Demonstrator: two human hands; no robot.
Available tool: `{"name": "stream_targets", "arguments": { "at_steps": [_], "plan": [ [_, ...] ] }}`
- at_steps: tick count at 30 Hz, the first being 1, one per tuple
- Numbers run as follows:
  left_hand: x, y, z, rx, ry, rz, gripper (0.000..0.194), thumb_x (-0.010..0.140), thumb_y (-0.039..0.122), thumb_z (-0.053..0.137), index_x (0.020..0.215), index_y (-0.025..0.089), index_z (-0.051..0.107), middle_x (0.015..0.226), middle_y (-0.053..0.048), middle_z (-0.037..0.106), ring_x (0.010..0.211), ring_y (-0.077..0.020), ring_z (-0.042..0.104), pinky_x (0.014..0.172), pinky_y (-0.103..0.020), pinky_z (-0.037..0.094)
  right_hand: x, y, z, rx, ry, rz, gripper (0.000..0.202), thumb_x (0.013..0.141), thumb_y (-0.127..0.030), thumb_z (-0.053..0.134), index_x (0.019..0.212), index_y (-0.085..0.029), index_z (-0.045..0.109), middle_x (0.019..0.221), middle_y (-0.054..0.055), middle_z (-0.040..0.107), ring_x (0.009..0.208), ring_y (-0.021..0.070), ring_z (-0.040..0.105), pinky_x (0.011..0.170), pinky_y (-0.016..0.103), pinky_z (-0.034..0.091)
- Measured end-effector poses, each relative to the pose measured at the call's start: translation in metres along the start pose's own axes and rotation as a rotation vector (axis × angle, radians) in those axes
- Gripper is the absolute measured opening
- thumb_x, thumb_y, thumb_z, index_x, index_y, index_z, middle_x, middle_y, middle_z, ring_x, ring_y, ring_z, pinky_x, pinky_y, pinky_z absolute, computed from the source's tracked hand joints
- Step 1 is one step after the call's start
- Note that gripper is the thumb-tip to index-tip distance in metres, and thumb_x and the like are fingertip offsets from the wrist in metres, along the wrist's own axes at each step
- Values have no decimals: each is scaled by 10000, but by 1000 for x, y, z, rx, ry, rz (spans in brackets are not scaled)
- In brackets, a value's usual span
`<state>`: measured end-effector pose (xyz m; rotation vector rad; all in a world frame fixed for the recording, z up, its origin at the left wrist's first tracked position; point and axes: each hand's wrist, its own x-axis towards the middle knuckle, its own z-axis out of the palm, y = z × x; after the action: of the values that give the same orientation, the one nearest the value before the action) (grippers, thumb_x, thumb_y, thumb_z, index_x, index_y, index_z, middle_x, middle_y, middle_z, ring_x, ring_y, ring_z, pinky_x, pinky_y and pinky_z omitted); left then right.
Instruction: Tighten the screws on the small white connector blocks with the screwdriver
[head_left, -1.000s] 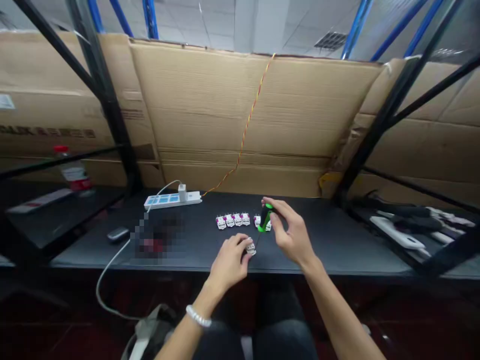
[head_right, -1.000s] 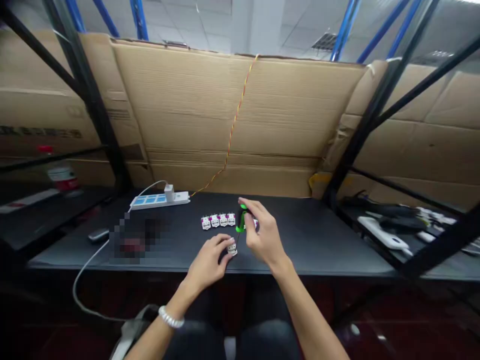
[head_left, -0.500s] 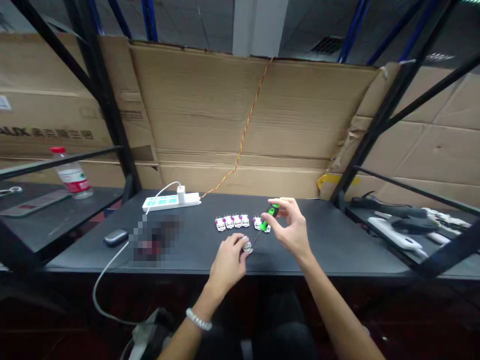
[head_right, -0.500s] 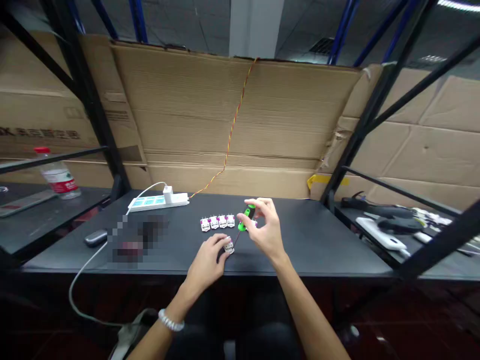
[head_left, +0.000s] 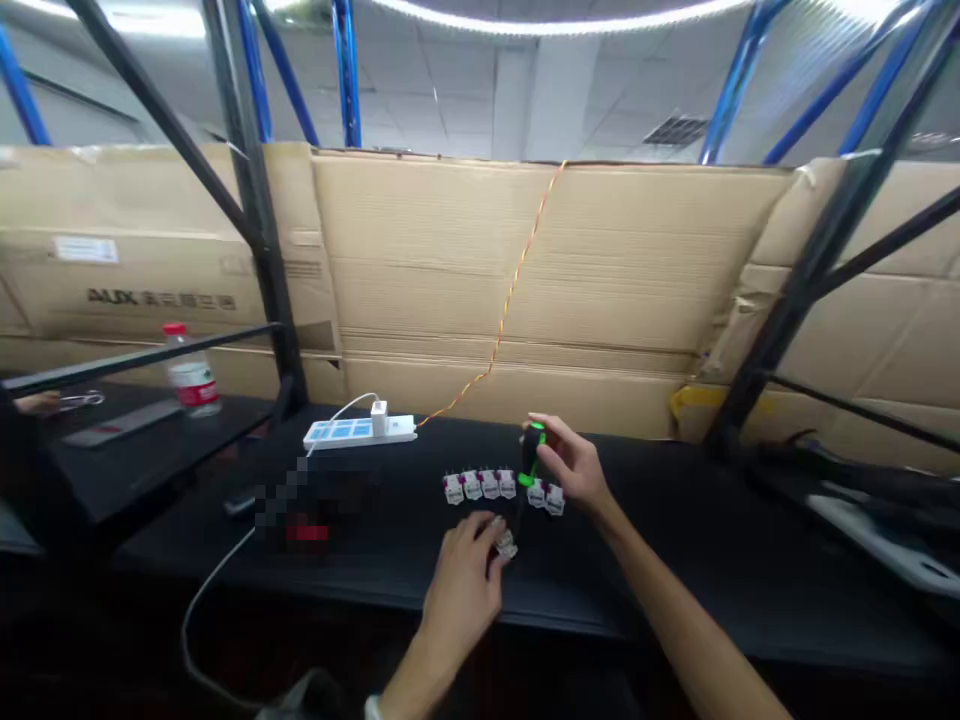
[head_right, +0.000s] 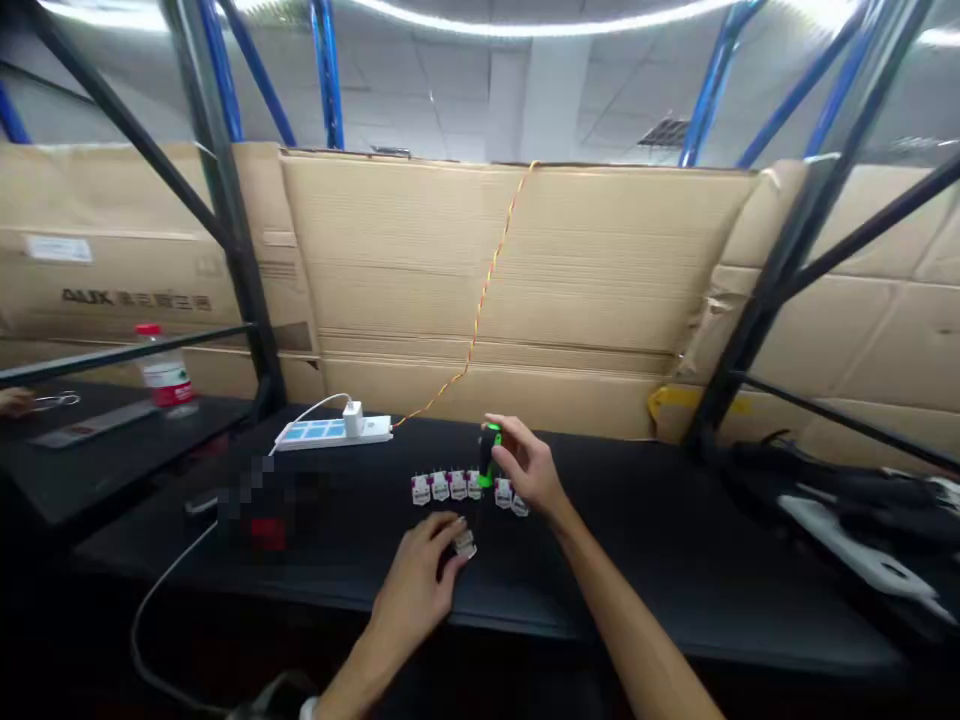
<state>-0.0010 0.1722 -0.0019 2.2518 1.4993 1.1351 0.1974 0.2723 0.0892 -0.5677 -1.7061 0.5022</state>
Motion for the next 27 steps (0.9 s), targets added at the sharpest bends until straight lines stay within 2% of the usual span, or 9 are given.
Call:
{"name": "stream_targets", "arguments": {
  "at_steps": [2,4,6,8,13,16,18,20,27],
  "plan": [
    [-1,0,1,0,-2,-5,369,937,117,625,1273,248,708,1314,-108,701,1167,-311,691,1018,-517,592,-1,4,-1,24,1,-9,431,992,-532,614,1317,-258,691,1058,91,729,876,237,728,819,430,631],
    [-2,0,1,5,-7,-13,369,940,123,624,1278,246,707,1317,-110,698,1179,-314,686,1030,-523,589,-5,6,-3,32,58,-27,449,934,-584,680,1247,-264,714,1077,96,703,949,264,715,823,435,624],
    [-3,1,1,23,-13,-13,372,943,127,621,1286,245,703,1327,-113,694,1181,-317,685,1038,-529,586,-9,7,-3,27,131,-34,427,848,-563,793,1154,-270,738,1074,85,670,988,264,685,837,416,608],
    [-4,1,1,56,-14,-9,378,954,135,607,1303,252,694,1345,-113,688,1173,-320,686,1038,-533,584,-12,6,-2,22,178,-14,385,846,-496,816,1143,-264,740,1058,79,667,963,245,673,844,397,596],
    [-7,1,0,131,14,57,370,989,124,555,1322,236,669,1351,-117,682,1171,-311,686,1005,-521,597,-17,-3,-1,120,89,109,458,987,-535,612,1346,-257,668,1139,107,702,933,246,702,842,425,608],
    [-8,1,0,168,49,102,362,996,117,556,1326,223,661,1342,-116,689,1156,-298,693,983,-502,608,-17,-5,0,84,114,27,466,935,-534,691,1309,-257,693,1152,103,652,960,241,652,833,401,586],
    [-8,0,-1,189,65,120,366,994,116,564,1331,221,660,1337,-112,693,1142,-292,700,966,-487,616,-17,-6,0,35,133,-12,465,874,-483,784,1279,-266,710,1102,79,621,904,215,603,766,354,559],
    [-8,0,-2,198,67,134,365,998,121,567,1338,219,656,1336,-110,693,1148,-289,701,965,-479,618,-16,-7,1,20,136,2,439,878,-432,793,1282,-280,708,1041,56,610,833,190,563,714,326,533],
    [-7,3,-6,215,59,150,345,1020,146,540,1340,219,649,1327,-121,698,1138,-289,709,942,-464,621,-19,-15,0,135,41,88,483,990,-416,659,1453,-292,601,1120,73,674,982,225,658,912,398,567]
  ]
}}
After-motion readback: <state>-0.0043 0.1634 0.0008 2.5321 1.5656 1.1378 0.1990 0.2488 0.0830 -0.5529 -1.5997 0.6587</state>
